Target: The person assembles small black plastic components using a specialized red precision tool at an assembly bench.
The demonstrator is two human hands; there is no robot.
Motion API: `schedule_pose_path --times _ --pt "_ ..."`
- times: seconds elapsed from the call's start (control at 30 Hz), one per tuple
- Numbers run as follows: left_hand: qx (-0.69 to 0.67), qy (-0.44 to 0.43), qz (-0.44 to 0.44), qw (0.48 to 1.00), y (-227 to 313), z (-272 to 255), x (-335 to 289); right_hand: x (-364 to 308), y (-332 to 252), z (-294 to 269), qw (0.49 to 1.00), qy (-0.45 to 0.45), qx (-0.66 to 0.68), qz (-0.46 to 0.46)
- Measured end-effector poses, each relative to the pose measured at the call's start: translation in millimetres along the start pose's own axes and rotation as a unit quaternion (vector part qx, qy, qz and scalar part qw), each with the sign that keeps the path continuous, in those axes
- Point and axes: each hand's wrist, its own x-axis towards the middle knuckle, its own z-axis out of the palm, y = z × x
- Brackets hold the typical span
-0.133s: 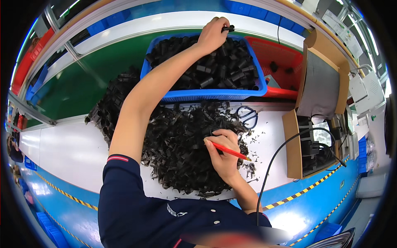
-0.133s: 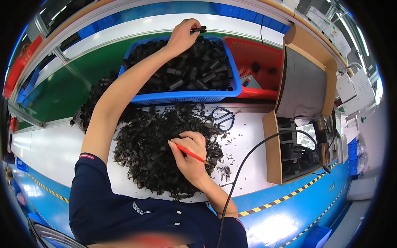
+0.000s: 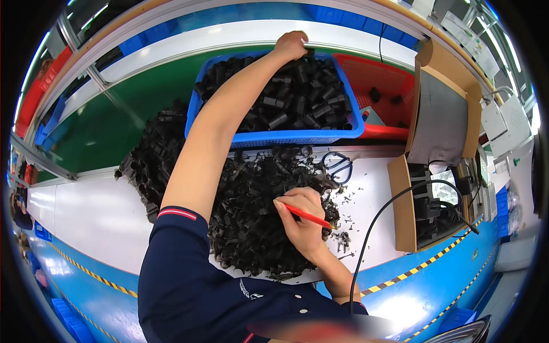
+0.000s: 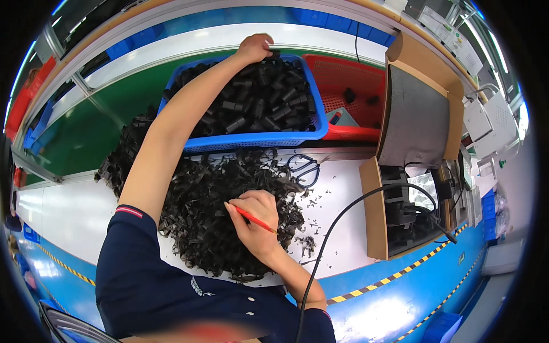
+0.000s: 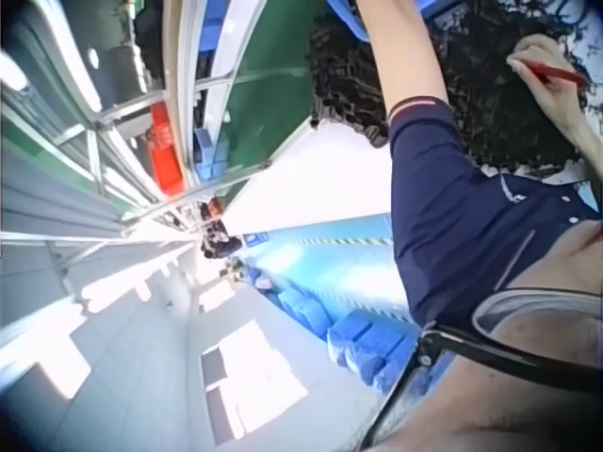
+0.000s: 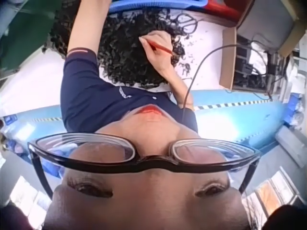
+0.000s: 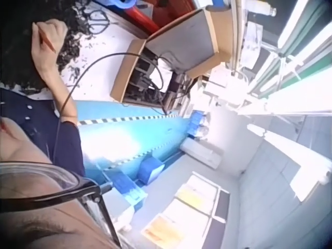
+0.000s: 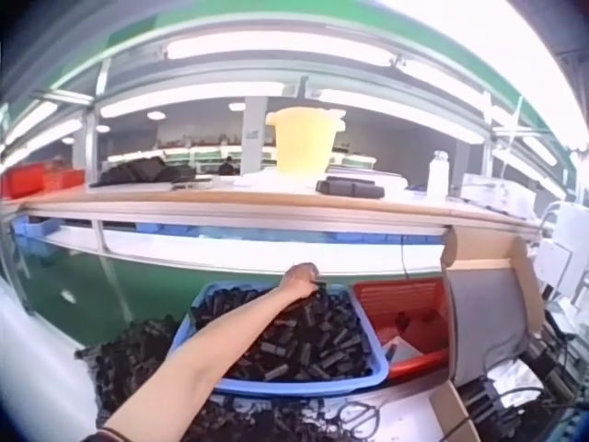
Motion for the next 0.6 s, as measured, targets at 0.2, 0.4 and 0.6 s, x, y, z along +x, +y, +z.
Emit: schedule_pose_path --times 0.2,0.4,0.6 --pt "0.036 -0.121 0.08 0.989 -21 23 5 0 6 -1 1.0 0.002 0.008 0.015" --pt "0.074 -0.114 0.119 0.984 -26 52 19 4 14 1 0.999 0.028 0.004 0.019" --pt "-0.027 0.086 0.031 0.995 -53 33 51 10 24 -12 0.961 0.147 0.162 0.167"
